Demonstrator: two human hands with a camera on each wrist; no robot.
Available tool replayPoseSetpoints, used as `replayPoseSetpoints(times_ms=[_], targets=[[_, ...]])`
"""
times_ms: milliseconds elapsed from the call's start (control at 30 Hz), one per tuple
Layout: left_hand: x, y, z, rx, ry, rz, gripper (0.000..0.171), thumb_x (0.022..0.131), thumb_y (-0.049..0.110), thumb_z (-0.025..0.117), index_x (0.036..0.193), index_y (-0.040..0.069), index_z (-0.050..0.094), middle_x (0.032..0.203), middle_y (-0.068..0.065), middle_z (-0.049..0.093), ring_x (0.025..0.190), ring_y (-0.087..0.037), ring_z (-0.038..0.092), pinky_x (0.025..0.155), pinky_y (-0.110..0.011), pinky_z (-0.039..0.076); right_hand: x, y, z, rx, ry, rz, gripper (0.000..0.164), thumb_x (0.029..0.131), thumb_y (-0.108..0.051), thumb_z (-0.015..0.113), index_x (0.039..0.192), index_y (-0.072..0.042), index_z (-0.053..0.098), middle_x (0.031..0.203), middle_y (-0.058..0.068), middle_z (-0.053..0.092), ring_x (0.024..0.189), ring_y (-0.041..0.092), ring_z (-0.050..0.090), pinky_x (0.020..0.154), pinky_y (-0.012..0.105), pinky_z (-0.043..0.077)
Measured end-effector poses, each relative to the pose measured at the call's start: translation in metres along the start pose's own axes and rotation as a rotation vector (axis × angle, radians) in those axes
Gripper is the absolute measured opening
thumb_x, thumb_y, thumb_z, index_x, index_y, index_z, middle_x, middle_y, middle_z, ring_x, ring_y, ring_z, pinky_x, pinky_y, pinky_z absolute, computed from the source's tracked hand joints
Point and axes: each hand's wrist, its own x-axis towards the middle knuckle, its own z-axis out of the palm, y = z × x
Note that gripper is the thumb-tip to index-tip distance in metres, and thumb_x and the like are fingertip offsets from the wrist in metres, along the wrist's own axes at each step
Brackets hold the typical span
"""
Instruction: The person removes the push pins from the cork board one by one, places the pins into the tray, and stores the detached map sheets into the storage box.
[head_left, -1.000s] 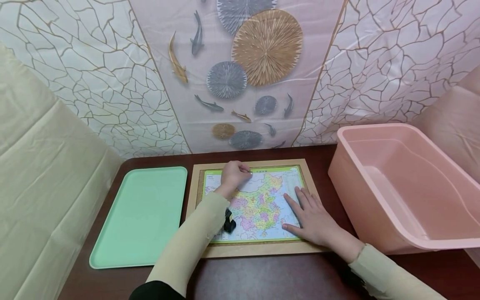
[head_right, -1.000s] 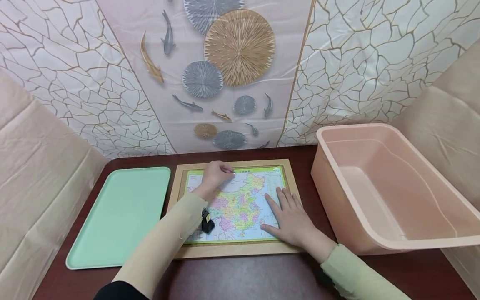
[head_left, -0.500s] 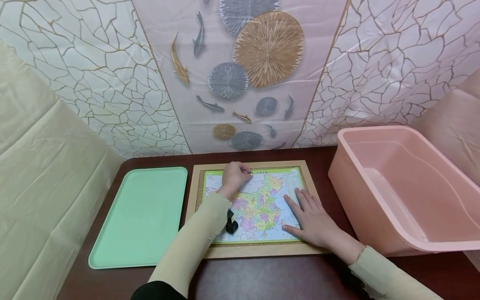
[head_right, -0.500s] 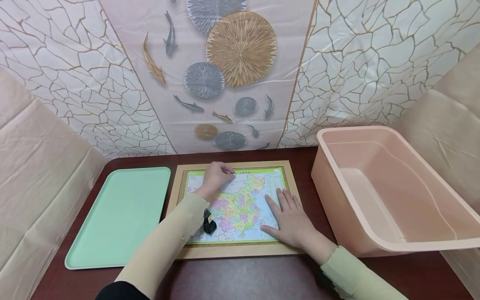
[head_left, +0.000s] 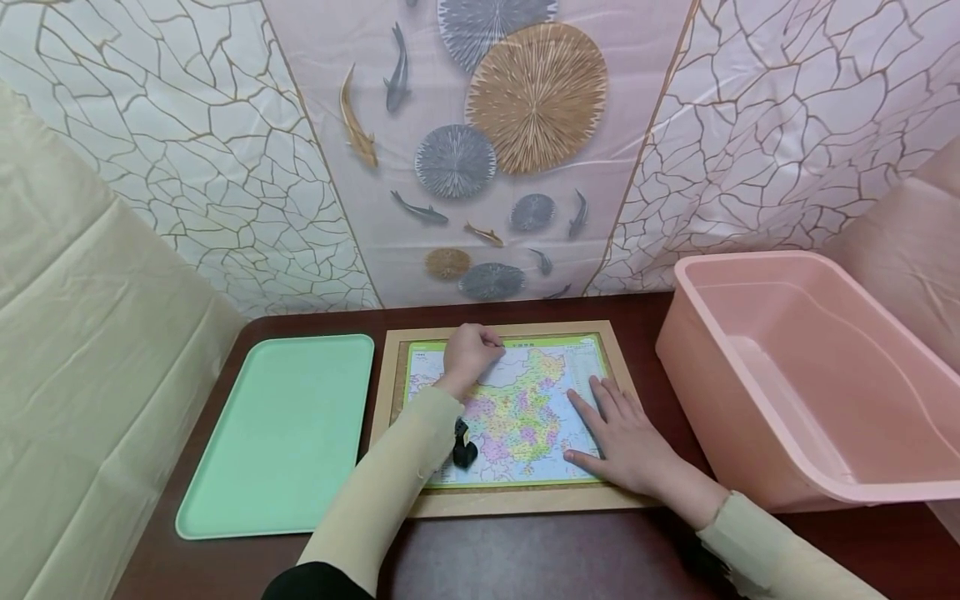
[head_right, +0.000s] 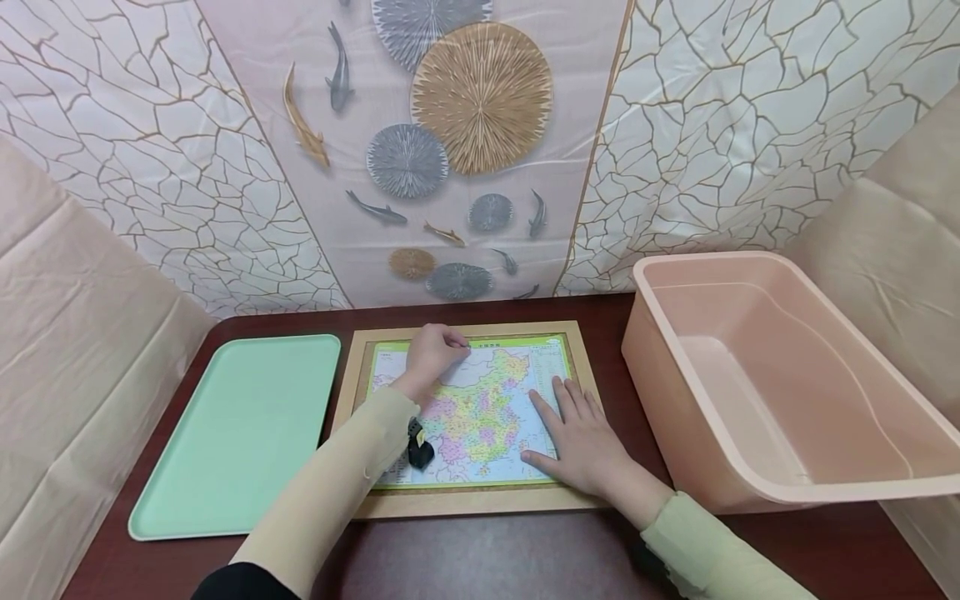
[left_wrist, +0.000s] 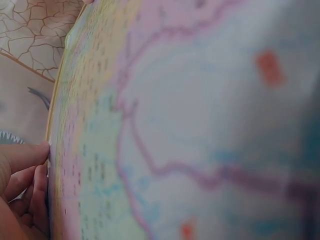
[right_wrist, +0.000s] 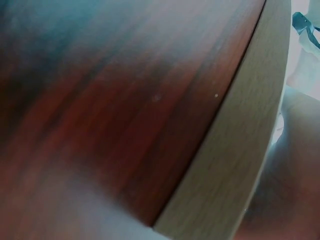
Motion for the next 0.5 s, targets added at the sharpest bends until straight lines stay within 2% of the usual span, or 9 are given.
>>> replayPoseSetpoints(times_ms=[500], targets=[[0.0021,-0.0023,0.0007,0.054,-0.006,0.008,0.006,0.095,0.018,0.082,0.092,0.013,0.082,0.095,-0.003,0.079,0.087,-0.02,0.071,0.084,-0.039,0.06,0.0005,0.0003,0.0007,0.007,-0.002,0.003,0.091,0.099,-0.065,0.063,0.167,-0.011,0.035,0.173,0.03,0.022,0.161,0.051,0.019,0.127,0.07,0.024]])
